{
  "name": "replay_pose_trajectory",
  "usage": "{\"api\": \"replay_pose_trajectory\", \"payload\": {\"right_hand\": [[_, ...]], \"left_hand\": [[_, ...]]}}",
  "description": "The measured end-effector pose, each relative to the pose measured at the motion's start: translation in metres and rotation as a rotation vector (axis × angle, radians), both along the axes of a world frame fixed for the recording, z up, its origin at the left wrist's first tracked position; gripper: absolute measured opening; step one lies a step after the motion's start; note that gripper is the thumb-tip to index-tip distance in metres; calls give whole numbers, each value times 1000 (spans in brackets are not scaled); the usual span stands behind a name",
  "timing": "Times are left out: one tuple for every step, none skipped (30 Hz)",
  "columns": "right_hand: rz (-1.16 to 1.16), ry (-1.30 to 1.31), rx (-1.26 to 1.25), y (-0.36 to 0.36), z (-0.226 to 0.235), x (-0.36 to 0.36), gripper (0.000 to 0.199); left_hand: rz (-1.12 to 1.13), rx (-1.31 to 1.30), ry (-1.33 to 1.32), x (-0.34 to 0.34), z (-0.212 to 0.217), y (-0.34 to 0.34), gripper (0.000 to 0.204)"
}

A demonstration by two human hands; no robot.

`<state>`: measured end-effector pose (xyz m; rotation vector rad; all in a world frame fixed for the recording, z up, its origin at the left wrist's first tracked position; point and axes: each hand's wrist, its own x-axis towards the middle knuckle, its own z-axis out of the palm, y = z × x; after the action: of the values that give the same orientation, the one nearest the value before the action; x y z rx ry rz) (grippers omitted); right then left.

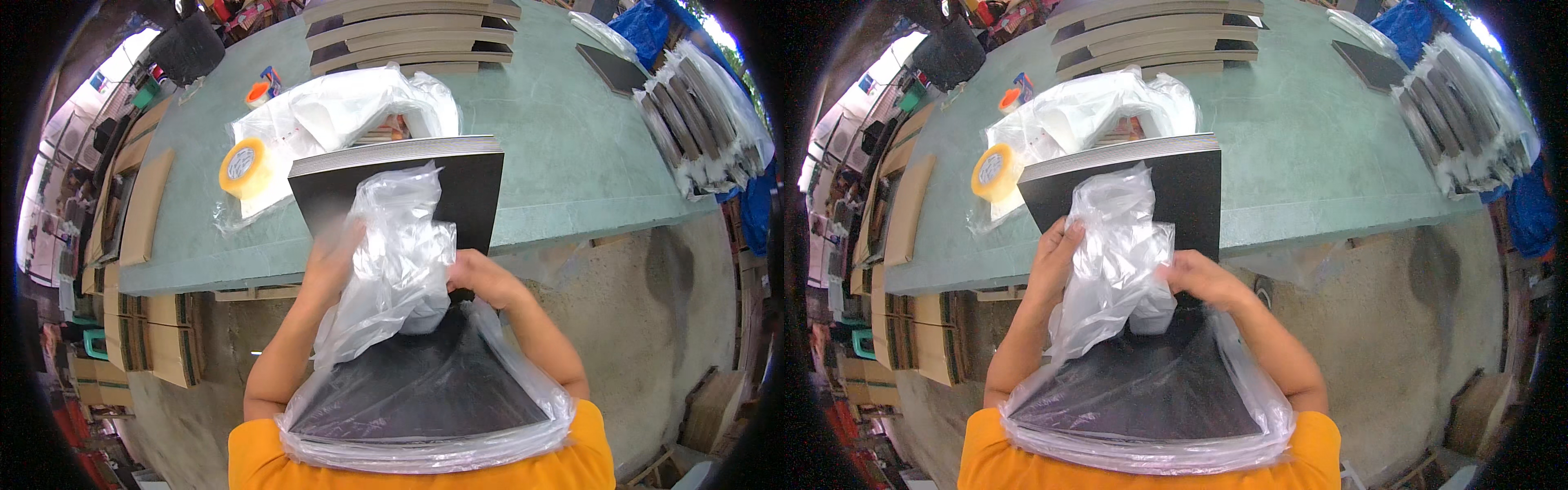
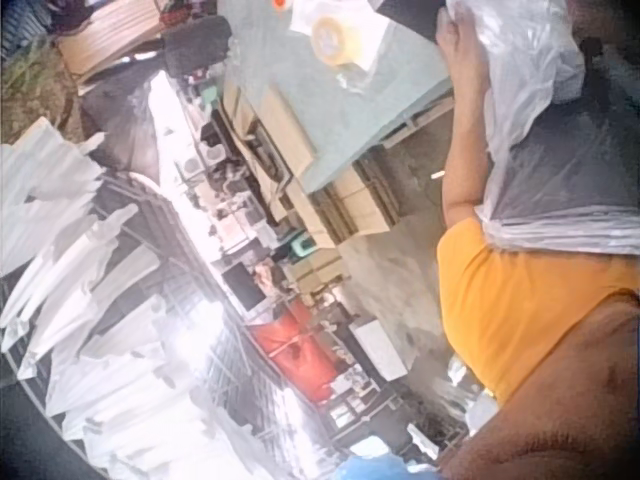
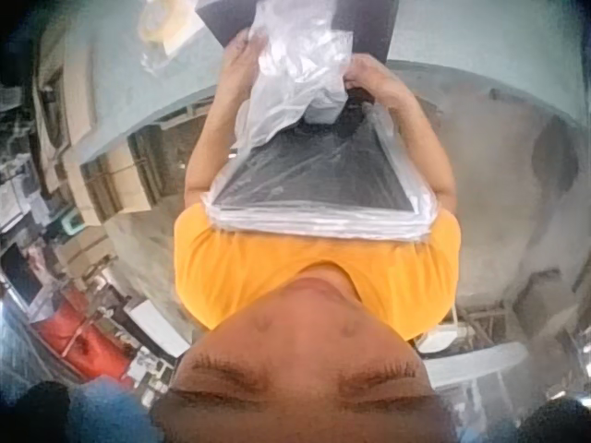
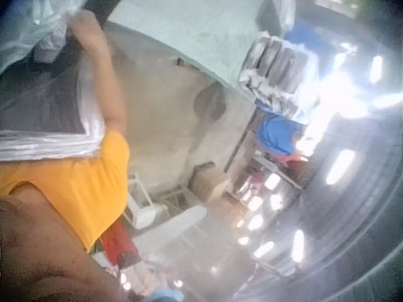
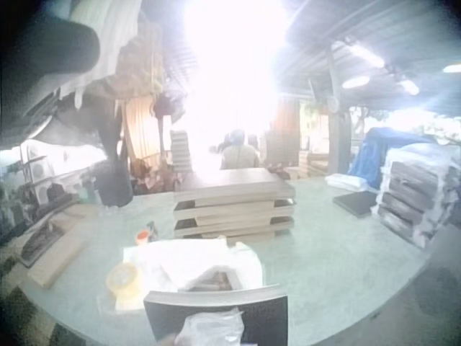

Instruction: The person wraps individual dark panels or boards in clear plastic film by hand, pulling the film from a roll and tucking it around the edges of the items before stacking them.

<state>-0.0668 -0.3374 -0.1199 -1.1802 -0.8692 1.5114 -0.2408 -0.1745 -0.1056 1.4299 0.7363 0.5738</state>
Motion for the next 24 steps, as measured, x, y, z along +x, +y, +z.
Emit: {"api": "replay_pose_trajectory", "payload": {"right_hand": [[87,-279,-13,1,-4,-1,41],[176,-558,-25,1,-5,-1,33],[143,-267,-145,3,5,-4,20],[244,-272,-115,-1,3,1,23],[345,-276,-85,-8,1,10,26],[449,-278,-54,-13,-3,14,29],[384,-46,45,-13,-13,12,42],[235,30,53,-15,-16,9,41],[84,106,59,-14,-16,6,41],[-69,180,64,-13,-14,4,41],[-115,233,11,-13,-8,3,40],[-142,233,-7,-13,-2,4,46],[-191,234,-33,-14,-1,7,51],[-210,239,-62,-12,3,5,57],[-234,248,16,-7,11,-2,58],[-266,225,34,-1,15,-8,58],[-298,204,52,5,19,-14,59],[-337,180,75,8,21,-15,59],[-373,141,71,10,21,-9,49],[-393,133,48,10,22,-1,39],[-418,125,20,8,22,7,29],[-443,116,-11,6,20,15,20],[-497,17,-37,3,12,22,11],[-495,-71,-3,5,8,22,11]], "left_hand": [[25,114,22,1,-4,5,24],[52,228,45,2,-6,9,23],[82,183,35,-1,4,12,23],[97,137,22,0,22,12,23],[113,91,8,1,32,12,23],[104,125,76,1,32,12,22],[95,157,144,1,31,10,21],[86,190,212,2,29,8,20],[5,206,244,3,26,7,21],[126,394,183,2,27,3,17],[247,581,119,0,32,-5,14],[366,770,53,-3,44,-14,12],[325,796,85,-12,66,-26,16],[92,809,79,-18,78,-42,16],[-137,813,66,-17,83,-56,17],[-217,844,115,-9,75,-62,16],[-298,872,164,2,57,-65,15],[-384,904,209,10,39,-63,15],[-309,876,206,7,26,-50,15],[-236,847,208,-4,13,-27,15],[-171,814,210,-17,10,-7,15],[53,303,-46,-27,14,7,13],[245,115,13,-25,44,6,14],[138,308,-25,-26,51,1,16]]}}
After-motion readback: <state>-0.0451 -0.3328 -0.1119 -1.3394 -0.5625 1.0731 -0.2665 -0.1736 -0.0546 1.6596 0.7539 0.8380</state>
